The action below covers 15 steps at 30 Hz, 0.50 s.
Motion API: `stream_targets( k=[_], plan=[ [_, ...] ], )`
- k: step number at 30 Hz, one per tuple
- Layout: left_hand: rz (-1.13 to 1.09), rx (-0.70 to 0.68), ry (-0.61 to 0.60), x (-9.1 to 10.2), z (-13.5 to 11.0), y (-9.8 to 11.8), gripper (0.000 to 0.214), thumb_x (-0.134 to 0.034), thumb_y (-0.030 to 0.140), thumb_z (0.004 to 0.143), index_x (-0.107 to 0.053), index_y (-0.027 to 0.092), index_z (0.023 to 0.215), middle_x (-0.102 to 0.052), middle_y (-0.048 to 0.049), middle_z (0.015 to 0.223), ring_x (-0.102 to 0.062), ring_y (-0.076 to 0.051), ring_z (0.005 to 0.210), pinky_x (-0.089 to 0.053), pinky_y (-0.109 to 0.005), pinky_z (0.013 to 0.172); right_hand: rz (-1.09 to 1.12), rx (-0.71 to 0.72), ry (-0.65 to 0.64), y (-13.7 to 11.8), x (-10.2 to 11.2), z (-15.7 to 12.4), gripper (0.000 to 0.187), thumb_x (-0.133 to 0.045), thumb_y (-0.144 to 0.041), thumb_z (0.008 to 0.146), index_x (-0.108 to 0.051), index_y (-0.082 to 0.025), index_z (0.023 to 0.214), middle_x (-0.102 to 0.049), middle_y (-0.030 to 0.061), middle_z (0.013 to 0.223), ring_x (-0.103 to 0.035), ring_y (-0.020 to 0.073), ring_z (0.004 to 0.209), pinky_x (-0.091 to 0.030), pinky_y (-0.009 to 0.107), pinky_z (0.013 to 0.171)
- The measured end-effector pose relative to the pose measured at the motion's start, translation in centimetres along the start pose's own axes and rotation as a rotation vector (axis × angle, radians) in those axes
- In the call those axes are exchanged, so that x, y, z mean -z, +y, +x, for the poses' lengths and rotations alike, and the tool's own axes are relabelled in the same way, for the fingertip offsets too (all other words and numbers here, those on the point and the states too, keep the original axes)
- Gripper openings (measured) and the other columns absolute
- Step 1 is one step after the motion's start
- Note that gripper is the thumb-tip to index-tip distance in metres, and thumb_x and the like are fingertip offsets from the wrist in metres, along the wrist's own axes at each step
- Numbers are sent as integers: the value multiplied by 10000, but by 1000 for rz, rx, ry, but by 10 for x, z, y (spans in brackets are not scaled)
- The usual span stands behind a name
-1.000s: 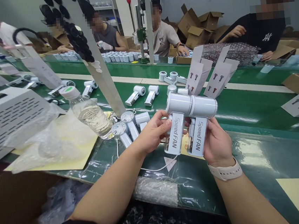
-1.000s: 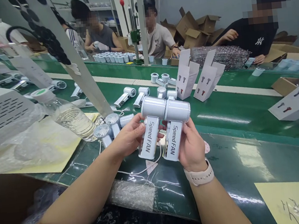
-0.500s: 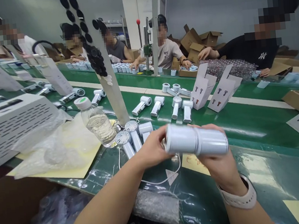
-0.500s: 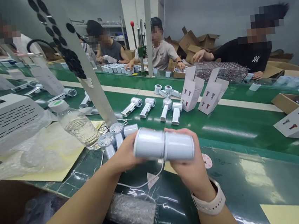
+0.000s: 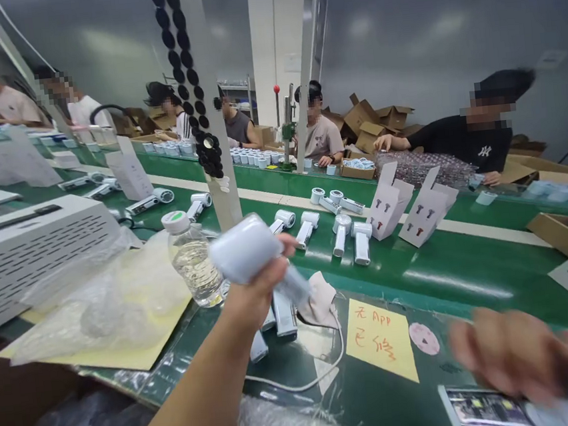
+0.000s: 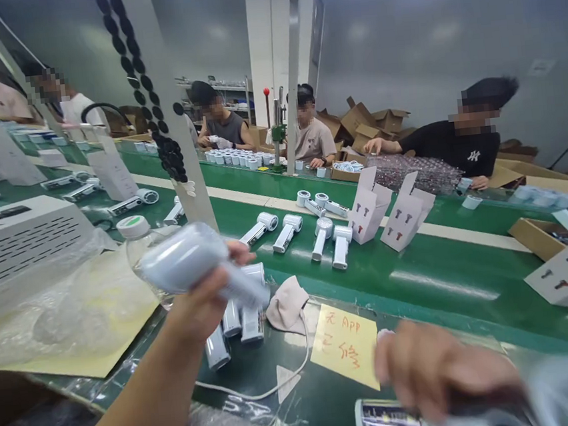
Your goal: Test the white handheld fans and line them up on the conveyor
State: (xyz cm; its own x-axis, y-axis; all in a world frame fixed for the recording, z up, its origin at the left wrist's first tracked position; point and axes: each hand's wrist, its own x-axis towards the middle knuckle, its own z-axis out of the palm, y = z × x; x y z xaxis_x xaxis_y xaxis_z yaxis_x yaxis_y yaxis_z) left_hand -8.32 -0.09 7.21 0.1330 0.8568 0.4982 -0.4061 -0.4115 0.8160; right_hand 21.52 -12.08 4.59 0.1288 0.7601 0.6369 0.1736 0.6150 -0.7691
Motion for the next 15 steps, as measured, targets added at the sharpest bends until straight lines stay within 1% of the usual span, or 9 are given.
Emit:
stream_targets(
  k=[1, 3, 5, 6, 9, 11, 13, 14, 15],
  plan=[
    [5, 12, -4, 1, 2, -1, 332, -856, 444, 701, -729, 229, 921, -687, -61, 992, -645, -234, 1034, -530, -430, 1005, 86, 60, -10, -2, -6, 7, 192, -788, -493, 783, -703, -336, 854, -631, 14, 783, -648, 266, 833, -578, 436, 758],
    [-77, 66, -155, -1, 5, -3, 353, -883, 480, 658, -724, 229, 848, -678, -95, 1245, -529, -337, 1336, -443, -527, 1125, 155, 105, -21, -5, -25, 22, 265, -723, -594, 811, -705, -335, 864, -606, 8, 770, -631, 234, 784, -584, 403, 715],
    [-190, 73, -269, -4, 5, -4, 355, -875, 532, 658, -705, 237, 759, -620, -62, 1402, -383, -380, 1479, -336, -590, 1201, 190, 93, 44, -9, -41, 31, 190, -721, -496, 845, -730, -327, 931, -616, 29, 876, -634, 236, 874, -593, 404, 770],
    [-235, 108, -293, -6, 4, -5, 350, -865, 543, 674, -714, 247, 783, -602, -48, 1438, -340, -386, 1508, -303, -613, 1215, 198, 77, 68, -10, -46, 33, 188, -725, -457, 850, -741, -318, 976, -609, 39, 926, -633, 235, 907, -596, 404, 796],
    [-233, 177, -300, -9, -2, -8, 278, -843, 470, 739, -755, 275, 917, -568, -40, 1494, -250, -372, 1555, -231, -612, 1250, 214, -85, 35, -5, -52, 30, 319, -751, -466, 834, -742, -291, 1101, -594, 51, 969, -658, 245, 926, -609, 419, 820],
    [-221, 231, -309, -13, -8, -15, 318, -810, 453, 778, -770, 278, 1040, -547, -61, 1517, -254, -374, 1553, -249, -595, 1251, 172, -296, 22, 8, -59, 24, 515, -806, -468, 792, -669, -305, 1260, -642, 54, 978, -689, 266, 917, -616, 438, 801],
    [-264, 289, -319, -19, -17, -24, 497, -742, 571, 807, -733, 285, 1213, -498, -75, 1562, -297, -390, 1532, -282, -585, 1241, 84, -467, 77, 25, -75, 17, 802, -847, -469, 759, -494, -295, 1458, -697, 96, 1103, -706, 304, 990, -607, 470, 842],
    [-277, 295, -314, -23, -21, -30, 620, -705, 658, 798, -690, 294, 1299, -452, -72, 1598, -303, -396, 1528, -285, -575, 1242, 59, -502, 105, 32, -85, 13, 900, -821, -518, 776, -390, -274, 1528, -683, 137, 1226, -692, 329, 1084, -587, 500, 907],
    [-250, 273, -296, -28, -26, -35, 739, -687, 730, 766, -641, 304, 1369, -396, -64, 1635, -284, -395, 1535, -268, -554, 1254, 54, -507, 91, 38, -97, 8, 967, -771, -582, 804, -293, -252, 1576, -629, 175, 1360, -651, 350, 1200, -550, 525, 988]
  ],
)
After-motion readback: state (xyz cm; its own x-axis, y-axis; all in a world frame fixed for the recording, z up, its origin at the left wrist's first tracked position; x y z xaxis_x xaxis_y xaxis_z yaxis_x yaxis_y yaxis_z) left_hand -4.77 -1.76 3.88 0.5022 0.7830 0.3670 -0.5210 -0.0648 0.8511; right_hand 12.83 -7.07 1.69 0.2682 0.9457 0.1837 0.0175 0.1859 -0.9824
